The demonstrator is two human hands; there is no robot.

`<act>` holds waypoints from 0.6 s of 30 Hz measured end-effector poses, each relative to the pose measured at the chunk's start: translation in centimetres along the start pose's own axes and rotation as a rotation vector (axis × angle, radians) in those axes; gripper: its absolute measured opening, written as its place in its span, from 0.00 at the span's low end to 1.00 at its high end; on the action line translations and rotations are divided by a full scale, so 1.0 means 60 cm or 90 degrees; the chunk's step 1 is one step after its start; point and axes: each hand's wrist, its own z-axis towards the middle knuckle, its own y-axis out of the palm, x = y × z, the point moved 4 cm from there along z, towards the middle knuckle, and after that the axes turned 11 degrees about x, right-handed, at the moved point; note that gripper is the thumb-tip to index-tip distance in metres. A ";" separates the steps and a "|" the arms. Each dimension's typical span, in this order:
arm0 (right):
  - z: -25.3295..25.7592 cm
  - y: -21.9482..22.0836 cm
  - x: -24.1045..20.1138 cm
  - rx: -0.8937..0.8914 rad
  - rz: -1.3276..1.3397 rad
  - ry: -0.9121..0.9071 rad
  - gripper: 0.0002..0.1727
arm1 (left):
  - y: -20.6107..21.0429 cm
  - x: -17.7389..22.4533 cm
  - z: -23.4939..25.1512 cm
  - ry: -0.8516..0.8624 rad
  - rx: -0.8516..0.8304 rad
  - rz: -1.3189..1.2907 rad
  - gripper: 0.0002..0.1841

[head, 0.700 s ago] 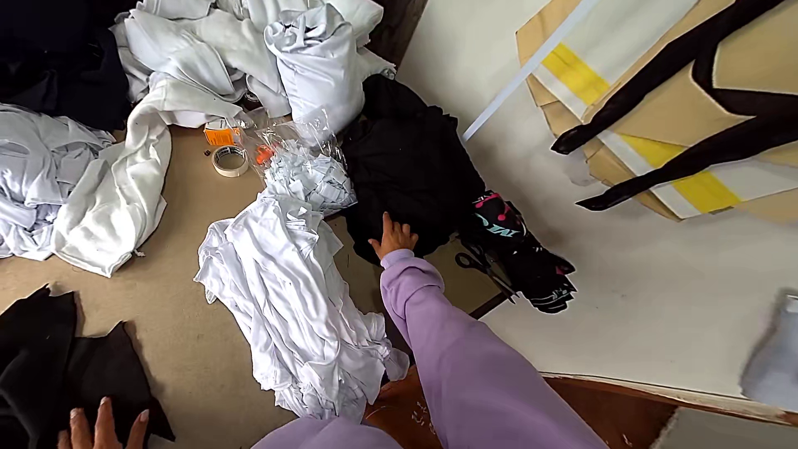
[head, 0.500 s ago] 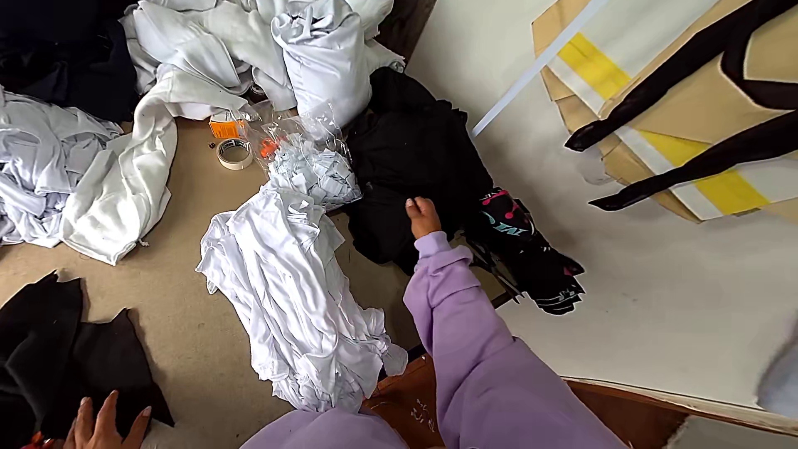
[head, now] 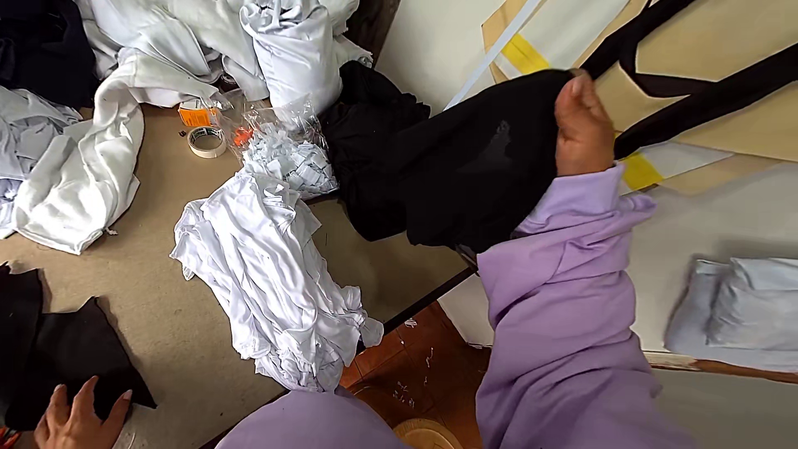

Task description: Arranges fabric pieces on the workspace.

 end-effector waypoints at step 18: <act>-0.010 -0.151 -0.135 -0.164 -0.060 -0.090 0.16 | 0.020 -0.008 -0.021 0.027 0.081 -0.006 0.37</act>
